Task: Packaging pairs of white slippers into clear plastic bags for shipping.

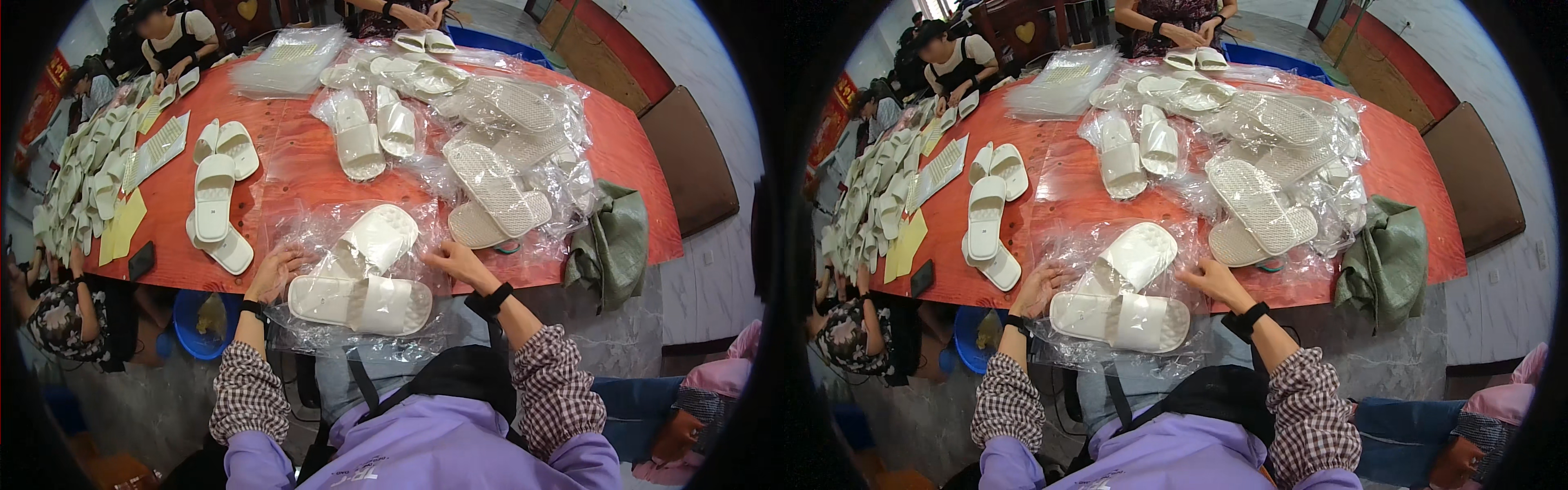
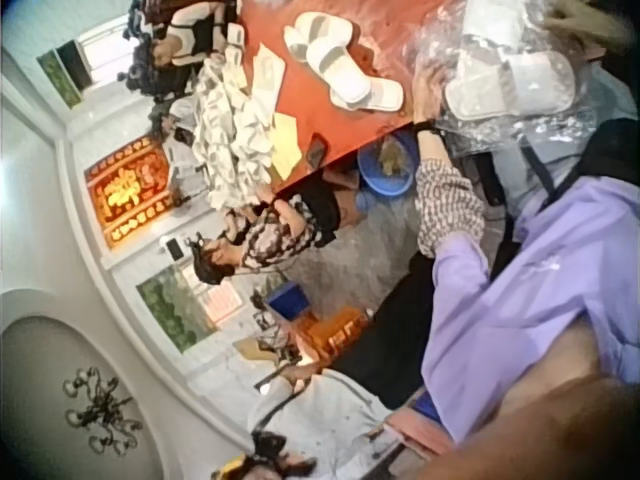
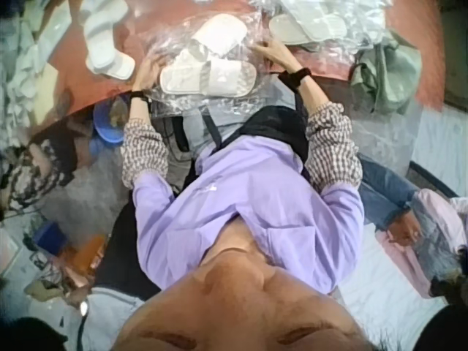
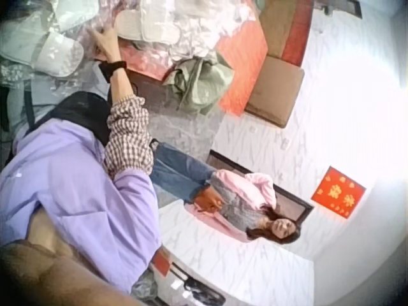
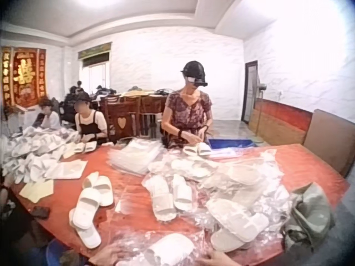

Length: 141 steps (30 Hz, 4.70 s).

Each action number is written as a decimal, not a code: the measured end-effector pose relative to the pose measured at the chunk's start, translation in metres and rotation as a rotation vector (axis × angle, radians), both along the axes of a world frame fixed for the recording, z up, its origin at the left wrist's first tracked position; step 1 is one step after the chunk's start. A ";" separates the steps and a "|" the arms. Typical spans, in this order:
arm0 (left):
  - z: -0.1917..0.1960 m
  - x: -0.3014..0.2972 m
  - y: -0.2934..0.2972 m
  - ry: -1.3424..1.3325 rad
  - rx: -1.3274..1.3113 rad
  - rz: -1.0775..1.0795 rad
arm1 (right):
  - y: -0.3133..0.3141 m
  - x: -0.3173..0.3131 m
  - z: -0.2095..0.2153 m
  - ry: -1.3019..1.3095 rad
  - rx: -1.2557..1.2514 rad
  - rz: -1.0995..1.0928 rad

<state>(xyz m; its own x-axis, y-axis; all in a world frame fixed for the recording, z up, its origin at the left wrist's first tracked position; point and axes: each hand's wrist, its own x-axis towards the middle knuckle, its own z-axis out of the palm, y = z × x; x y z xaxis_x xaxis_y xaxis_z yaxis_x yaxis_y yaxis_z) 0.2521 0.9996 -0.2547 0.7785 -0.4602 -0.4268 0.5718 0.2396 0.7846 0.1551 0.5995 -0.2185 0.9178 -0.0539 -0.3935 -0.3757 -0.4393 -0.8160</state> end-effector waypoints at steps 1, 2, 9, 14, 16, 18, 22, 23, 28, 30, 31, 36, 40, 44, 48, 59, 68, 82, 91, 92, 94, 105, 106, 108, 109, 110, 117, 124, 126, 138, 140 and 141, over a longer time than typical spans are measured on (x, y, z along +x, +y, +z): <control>0.003 -0.001 0.000 -0.002 0.014 0.012 | 0.003 -0.003 0.000 0.006 -0.038 0.077; 0.005 -0.002 0.001 -0.001 0.023 0.023 | 0.008 -0.003 -0.001 -0.015 -0.062 0.100; 0.021 0.001 0.000 -0.051 -0.084 -0.087 | -0.012 -0.028 -0.009 -0.073 0.217 0.202; 0.031 0.006 0.040 -0.467 0.764 -0.261 | 0.005 -0.041 -0.024 -0.338 -0.167 0.039; 0.046 0.000 0.042 -0.608 1.166 -0.198 | 0.011 -0.043 -0.022 -0.390 -0.181 0.056; 0.068 -0.012 0.035 -0.905 1.262 -0.064 | 0.009 -0.045 -0.024 -0.446 -0.204 0.066; 0.112 -0.047 -0.003 -1.176 1.069 -0.071 | 0.013 -0.047 -0.029 -0.556 -0.283 -0.027; 0.114 -0.055 -0.009 -1.153 0.889 -0.228 | 0.020 -0.047 -0.024 -0.649 -0.290 -0.101; 0.083 -0.067 -0.003 -1.201 1.367 -0.648 | 0.026 -0.048 -0.006 -0.661 -0.494 0.318; 0.080 -0.068 0.004 -1.430 1.682 -0.764 | 0.030 -0.052 -0.010 -0.612 -0.461 0.404; 0.078 -0.065 0.008 -1.429 1.695 -0.762 | 0.034 -0.053 -0.011 -0.555 -0.432 0.492; 0.070 -0.052 0.004 -1.121 1.375 -0.785 | 0.025 -0.057 -0.021 -0.525 -0.488 0.539; 0.055 -0.046 -0.002 -0.828 0.968 -0.563 | 0.025 -0.055 -0.026 -0.517 -0.479 0.550; 0.064 -0.034 -0.006 -0.167 0.590 -0.638 | 0.026 -0.056 -0.026 -0.478 -0.594 0.568; 0.067 -0.035 -0.003 0.134 0.384 -0.588 | 0.026 -0.057 -0.025 -0.481 -0.642 0.591; 0.068 -0.051 -0.007 -0.254 0.489 -0.597 | 0.030 -0.058 -0.029 -0.465 -0.660 0.624; 0.149 -0.052 0.141 -0.266 0.661 -0.231 | 0.032 -0.061 -0.022 -0.482 -0.732 0.549; 0.133 0.003 0.106 -0.810 0.857 0.443 | 0.041 -0.056 -0.028 -0.514 -0.696 0.574; 0.114 -0.090 -0.106 -1.562 1.196 -0.532 | 0.030 -0.056 -0.030 -0.500 -0.771 0.557; 0.091 -0.086 -0.091 -1.481 1.308 -0.503 | 0.030 -0.056 -0.031 -0.513 -0.746 0.571; 0.044 -0.075 -0.060 -1.346 1.428 -0.524 | 0.028 -0.056 -0.028 -0.533 -0.725 0.579; 0.051 -0.083 -0.097 -1.383 1.043 -0.407 | 0.012 -0.054 -0.017 -0.537 -0.709 0.632; 0.046 -0.082 -0.099 -1.388 1.040 -0.395 | 0.011 -0.051 -0.010 -0.562 -0.612 0.598; 0.035 -0.084 -0.102 -1.361 1.122 -0.429 | -0.001 -0.043 0.014 -0.508 -0.525 0.457; 0.035 -0.084 -0.102 -1.360 1.115 -0.424 | -0.008 -0.040 0.031 -0.447 -0.426 0.312; 0.035 -0.083 -0.101 -1.344 1.094 -0.400 | -0.016 -0.037 0.045 -0.500 -0.459 0.186; 0.032 -0.078 -0.093 -1.220 0.969 -0.352 | -0.087 -0.031 0.059 -0.657 -1.499 0.258; 0.024 -0.080 -0.088 -1.272 0.958 -0.307 | -0.125 0.013 0.091 -0.762 -1.312 0.222; 0.025 -0.081 -0.085 -1.251 0.943 -0.326 | -0.118 0.034 0.125 -0.928 -1.207 0.134; 0.020 -0.082 -0.084 -1.213 0.927 -0.299 | -0.114 0.077 0.173 -0.391 -0.795 0.680; 0.021 -0.082 -0.085 -1.225 0.916 -0.289 | -0.111 0.073 0.171 -0.471 -0.717 0.675; 0.022 -0.081 -0.085 -1.242 0.909 -0.293 | -0.116 0.074 0.170 -0.472 -0.724 0.675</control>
